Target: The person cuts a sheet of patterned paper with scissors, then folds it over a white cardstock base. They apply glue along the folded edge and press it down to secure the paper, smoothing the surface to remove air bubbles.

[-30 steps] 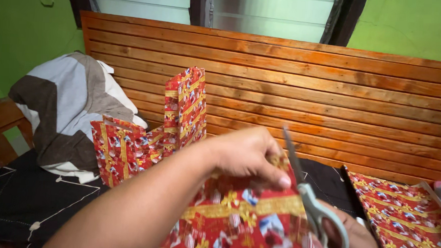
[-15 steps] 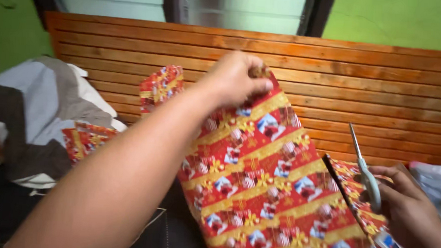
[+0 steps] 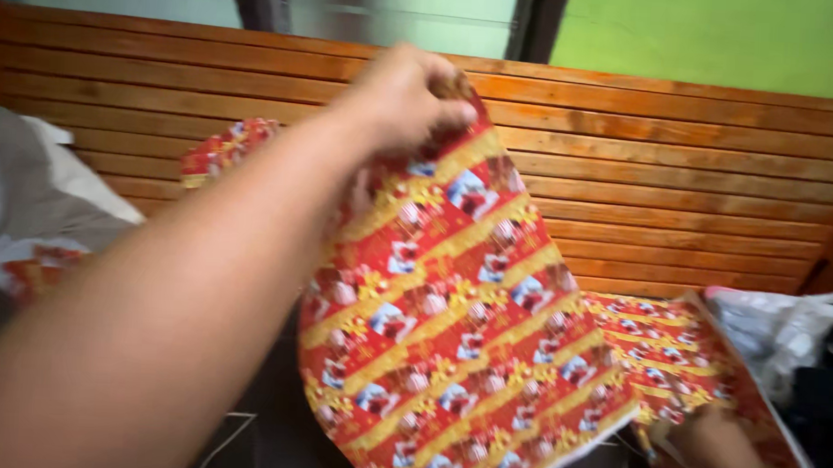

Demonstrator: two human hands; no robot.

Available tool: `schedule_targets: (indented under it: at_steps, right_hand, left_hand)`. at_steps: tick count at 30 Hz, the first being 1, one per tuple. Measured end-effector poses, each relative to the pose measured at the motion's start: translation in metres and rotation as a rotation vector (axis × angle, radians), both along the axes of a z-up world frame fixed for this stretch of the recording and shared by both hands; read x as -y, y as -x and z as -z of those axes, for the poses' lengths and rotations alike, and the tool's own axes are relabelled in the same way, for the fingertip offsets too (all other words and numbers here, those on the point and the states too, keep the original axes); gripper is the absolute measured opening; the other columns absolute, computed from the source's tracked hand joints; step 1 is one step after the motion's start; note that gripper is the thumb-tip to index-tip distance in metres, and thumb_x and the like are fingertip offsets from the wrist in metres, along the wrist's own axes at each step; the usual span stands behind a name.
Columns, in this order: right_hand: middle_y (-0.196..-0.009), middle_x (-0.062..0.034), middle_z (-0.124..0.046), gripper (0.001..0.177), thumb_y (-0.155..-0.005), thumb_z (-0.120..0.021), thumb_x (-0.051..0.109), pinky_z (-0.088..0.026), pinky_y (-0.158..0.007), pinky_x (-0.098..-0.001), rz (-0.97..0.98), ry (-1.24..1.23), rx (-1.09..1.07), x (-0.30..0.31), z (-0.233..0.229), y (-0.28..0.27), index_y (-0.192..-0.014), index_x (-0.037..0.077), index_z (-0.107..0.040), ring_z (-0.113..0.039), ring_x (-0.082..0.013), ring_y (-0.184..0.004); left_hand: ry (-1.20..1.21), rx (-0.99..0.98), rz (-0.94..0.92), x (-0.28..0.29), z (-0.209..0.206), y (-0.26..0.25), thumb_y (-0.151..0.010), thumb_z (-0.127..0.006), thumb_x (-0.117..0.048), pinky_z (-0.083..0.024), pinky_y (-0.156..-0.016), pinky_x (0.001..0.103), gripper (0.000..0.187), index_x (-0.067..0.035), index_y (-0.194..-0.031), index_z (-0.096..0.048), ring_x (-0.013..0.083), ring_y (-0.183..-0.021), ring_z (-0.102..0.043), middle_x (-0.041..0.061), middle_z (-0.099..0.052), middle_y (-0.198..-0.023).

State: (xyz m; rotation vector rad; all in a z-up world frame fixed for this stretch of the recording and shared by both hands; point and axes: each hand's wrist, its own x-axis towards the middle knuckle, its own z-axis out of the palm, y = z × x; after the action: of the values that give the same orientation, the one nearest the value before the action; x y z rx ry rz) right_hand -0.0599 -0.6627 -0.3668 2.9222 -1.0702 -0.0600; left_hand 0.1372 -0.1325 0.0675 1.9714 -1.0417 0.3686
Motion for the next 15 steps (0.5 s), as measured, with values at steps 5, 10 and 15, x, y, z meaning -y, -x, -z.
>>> schedule_targets:
  at_steps: [5,10,15]
  right_hand:
    - [-0.122,-0.0156,-0.068,0.04,-0.089,-0.068,0.054,-0.059,-0.097,-0.0416,-0.151,0.236,-0.323,-0.039,0.0,0.021,-0.107,0.019,-0.079,-0.071,-0.0295,-0.113]
    - [-0.116,-0.0123,-0.075,0.049,-0.089,-0.069,0.058,-0.058,-0.094,-0.0417,-0.131,0.135,-0.444,-0.058,-0.03,0.025,-0.116,0.017,-0.073,-0.073,-0.0283,-0.109]
    - [-0.114,-0.0077,-0.076,0.043,-0.094,-0.059,0.055,-0.057,-0.097,-0.0437,-0.204,0.034,-0.692,-0.066,-0.056,0.017,-0.126,0.028,-0.069,-0.073,-0.0267,-0.108]
  left_hand:
    - [0.038,-0.007,-0.024,-0.006,-0.019,-0.007,-0.089,-0.079,-0.021,-0.056,-0.061,0.033,0.016,-0.006,-0.095,-0.077,0.0094,-0.064,-0.067,0.004,-0.076,-0.078]
    - [0.071,-0.042,0.103,-0.017,-0.031,-0.002,-0.09,-0.079,-0.016,-0.055,-0.06,0.029,0.011,-0.006,-0.093,-0.076,0.0065,-0.066,-0.067,0.001,-0.076,-0.08]
    - [0.082,-0.036,0.164,-0.026,-0.028,0.003,-0.09,-0.079,-0.011,-0.055,-0.059,0.028,0.009,-0.004,-0.093,-0.075,0.0063,-0.067,-0.067,0.002,-0.076,-0.081]
